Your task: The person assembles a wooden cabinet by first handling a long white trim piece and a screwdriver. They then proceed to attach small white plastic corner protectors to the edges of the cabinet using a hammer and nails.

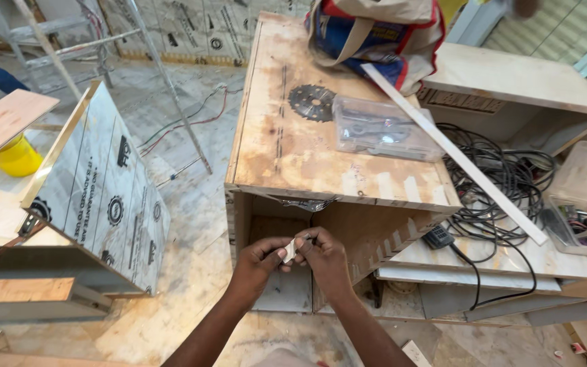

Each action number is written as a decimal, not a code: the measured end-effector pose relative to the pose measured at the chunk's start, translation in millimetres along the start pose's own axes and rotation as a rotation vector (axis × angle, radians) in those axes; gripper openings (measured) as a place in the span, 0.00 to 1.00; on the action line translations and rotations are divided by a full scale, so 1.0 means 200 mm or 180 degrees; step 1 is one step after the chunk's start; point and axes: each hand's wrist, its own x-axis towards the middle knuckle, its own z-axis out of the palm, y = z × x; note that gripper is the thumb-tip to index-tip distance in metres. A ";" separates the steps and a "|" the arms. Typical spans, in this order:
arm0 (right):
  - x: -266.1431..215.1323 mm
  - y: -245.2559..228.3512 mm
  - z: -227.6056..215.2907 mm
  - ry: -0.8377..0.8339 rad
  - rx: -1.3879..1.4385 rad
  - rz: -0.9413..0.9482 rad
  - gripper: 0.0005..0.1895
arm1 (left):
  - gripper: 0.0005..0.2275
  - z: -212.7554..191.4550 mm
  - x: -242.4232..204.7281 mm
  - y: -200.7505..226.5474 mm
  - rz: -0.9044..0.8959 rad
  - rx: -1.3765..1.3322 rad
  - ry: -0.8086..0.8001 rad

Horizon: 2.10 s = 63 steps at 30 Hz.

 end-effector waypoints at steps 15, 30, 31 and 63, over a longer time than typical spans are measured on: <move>0.03 -0.07 -0.02 -0.0573 0.0307 0.0514 0.14 | 0.16 0.05 -0.08 0.20 0.0075 0.0477 -0.0592; -0.14 -0.39 -0.10 0.0123 -0.2372 -0.2269 0.16 | 0.10 0.18 -0.03 0.63 0.2814 0.2694 0.0032; -0.13 -0.43 -0.11 0.0258 -0.2412 -0.2686 0.18 | 0.09 0.19 0.02 0.65 0.2798 0.2841 0.0141; 0.36 -1.12 -0.55 0.0953 -0.2820 -0.2953 0.17 | 0.10 0.31 0.51 0.87 0.1690 0.1821 0.0229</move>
